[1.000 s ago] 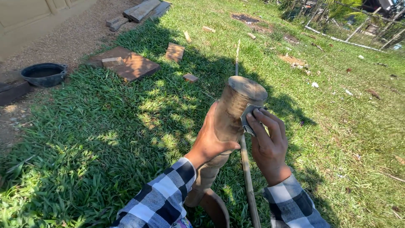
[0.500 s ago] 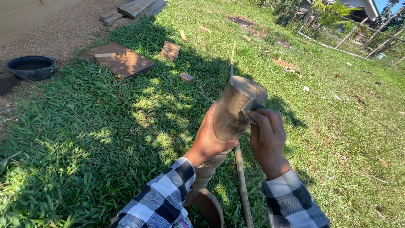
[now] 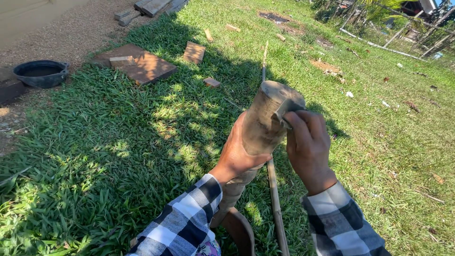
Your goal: The person sands a wooden pedestal table leg with sandpaper outdoors.
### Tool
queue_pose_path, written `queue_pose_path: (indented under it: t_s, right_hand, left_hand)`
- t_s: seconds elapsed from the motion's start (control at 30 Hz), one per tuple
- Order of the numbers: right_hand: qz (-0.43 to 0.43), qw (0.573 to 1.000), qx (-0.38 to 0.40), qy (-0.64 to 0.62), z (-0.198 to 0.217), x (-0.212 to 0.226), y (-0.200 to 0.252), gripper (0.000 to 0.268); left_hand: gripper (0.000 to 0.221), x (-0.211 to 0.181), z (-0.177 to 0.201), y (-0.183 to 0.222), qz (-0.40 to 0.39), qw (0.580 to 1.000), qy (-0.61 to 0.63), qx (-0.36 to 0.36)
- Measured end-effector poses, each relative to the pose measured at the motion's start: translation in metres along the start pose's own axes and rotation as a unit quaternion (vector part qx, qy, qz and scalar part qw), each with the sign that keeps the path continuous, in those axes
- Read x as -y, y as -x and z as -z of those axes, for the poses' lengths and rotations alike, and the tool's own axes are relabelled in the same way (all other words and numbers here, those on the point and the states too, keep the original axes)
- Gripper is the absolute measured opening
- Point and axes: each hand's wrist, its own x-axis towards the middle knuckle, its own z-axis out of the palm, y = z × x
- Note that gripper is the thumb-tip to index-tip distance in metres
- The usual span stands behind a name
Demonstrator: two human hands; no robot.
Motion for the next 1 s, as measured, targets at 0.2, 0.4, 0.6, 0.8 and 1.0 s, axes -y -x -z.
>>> queue_pose_path:
  t_s: [0.2,0.4,0.6,0.8,1.0]
  right_hand:
    - [0.044,0.996,0.08,0.007,-0.009,0.018,0.016,0.04]
    - [0.066,0.994,0.074,0.038,-0.001,0.008,0.002,0.039]
    - [0.05,0.998,0.041,0.027,0.004,0.007,-0.01,0.034]
    - [0.068,0.994,0.08,0.041,0.001,-0.001,0.009,0.036]
    - [0.064,0.995,0.062,0.044,-0.002,0.003,0.004,0.037]
  left_hand:
    - [0.118,0.006,0.001,0.003,-0.028,0.996,-0.084,-0.015]
    - [0.122,0.018,0.002,0.006,-0.022,0.995,-0.092,-0.009]
    - [0.129,0.017,0.002,0.008,0.0,0.994,-0.111,-0.011]
    - [0.139,0.011,0.006,0.01,0.003,0.986,-0.169,0.006]
    - [0.139,0.019,0.008,0.013,0.012,0.987,-0.157,0.012]
